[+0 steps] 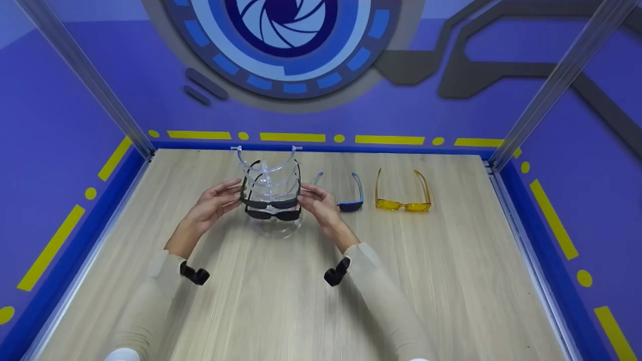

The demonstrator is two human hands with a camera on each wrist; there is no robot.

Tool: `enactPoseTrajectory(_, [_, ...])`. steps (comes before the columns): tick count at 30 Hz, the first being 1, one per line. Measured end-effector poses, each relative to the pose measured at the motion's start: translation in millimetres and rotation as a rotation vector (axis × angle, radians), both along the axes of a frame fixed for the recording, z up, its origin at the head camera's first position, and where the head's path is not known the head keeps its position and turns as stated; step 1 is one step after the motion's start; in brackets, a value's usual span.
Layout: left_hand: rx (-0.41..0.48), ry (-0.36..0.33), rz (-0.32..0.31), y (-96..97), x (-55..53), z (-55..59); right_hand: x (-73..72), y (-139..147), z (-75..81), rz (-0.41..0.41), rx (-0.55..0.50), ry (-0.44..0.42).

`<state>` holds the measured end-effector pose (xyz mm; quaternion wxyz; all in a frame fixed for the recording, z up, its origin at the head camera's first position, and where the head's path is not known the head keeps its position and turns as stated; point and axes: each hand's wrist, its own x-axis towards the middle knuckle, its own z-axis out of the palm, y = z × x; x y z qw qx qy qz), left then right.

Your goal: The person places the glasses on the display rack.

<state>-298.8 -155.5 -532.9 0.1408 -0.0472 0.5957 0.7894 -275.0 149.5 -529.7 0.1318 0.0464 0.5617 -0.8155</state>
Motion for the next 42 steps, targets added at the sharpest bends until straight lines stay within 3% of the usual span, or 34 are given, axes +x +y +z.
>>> enactPoseTrajectory(8, [0.019, -0.007, -0.003, 0.2, -5.7, -3.1, -5.9, -3, -6.1, -0.011, 0.015, 0.0])
enactPoseTrajectory(17, [-0.029, 0.007, -0.011, 1.4, -8.0, -5.2, -7.5, -3, -13.8, -0.024, 0.022, -0.001])
enactPoseTrajectory(36, [-0.062, 0.019, -0.025, -1.4, -5.2, -6.0, -9.4, -4, -17.0, -0.012, 0.036, 0.0])
enactPoseTrajectory(42, [-0.063, 0.024, -0.014, -5.5, -4.0, -7.1, -9.5, 0, -17.2, 0.028, 0.068, 0.007])
